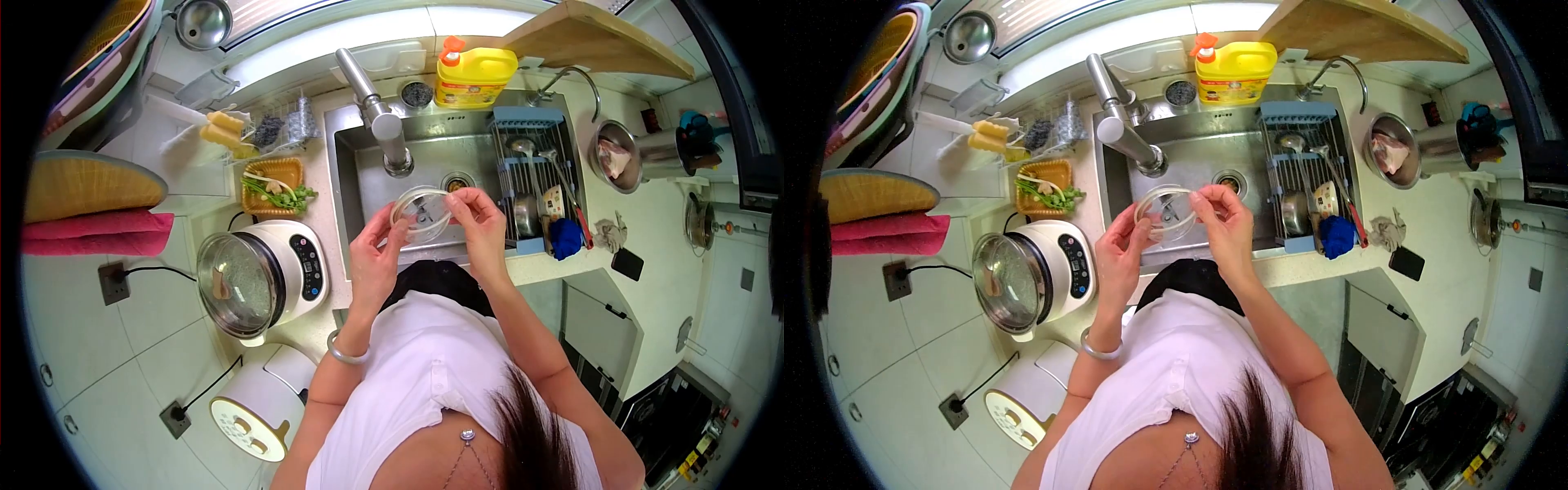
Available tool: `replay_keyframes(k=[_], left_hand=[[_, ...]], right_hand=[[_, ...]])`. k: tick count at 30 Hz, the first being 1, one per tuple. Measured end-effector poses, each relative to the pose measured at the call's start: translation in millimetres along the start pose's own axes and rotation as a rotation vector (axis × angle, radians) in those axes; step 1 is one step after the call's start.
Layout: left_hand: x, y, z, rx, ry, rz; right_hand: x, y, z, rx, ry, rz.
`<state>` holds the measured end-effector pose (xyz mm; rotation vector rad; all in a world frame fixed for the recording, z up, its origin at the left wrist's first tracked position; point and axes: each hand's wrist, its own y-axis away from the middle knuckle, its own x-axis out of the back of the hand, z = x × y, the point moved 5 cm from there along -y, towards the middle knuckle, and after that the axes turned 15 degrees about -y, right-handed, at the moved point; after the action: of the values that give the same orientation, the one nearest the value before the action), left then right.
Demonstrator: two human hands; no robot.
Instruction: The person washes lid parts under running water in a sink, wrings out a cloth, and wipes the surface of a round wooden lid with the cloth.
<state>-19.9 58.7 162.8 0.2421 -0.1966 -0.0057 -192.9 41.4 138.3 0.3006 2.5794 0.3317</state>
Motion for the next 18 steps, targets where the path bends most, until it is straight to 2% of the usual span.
replay_keyframes(k=[5, 8, 10, 11, 18], left_hand=[[1.4, 2.6, 1.5, 0.021, 0.033, 0.015], [2.8, 3.3, -2.4, 0.079, 0.081, 0.046], [3.1, 3.9, -5.4, 0.115, 0.094, 0.07], [2.0, 4.4, -6.7, 0.109, 0.122, 0.077], [-1.1, 7.2, 0.4, 0.119, 0.179, 0.123]], right_hand=[[6.2, 2.1, 2.6, -0.004, 0.108, 0.044], [7.1, 4.4, 0.0, 0.089, 0.25, -0.021], [6.5, 8.5, 7.5, -0.105, 0.258, -0.1], [5.8, 10.0, 6.8, -0.104, 0.258, -0.098], [-2.4, 18.0, 0.5, -0.081, -0.019, -0.071]])
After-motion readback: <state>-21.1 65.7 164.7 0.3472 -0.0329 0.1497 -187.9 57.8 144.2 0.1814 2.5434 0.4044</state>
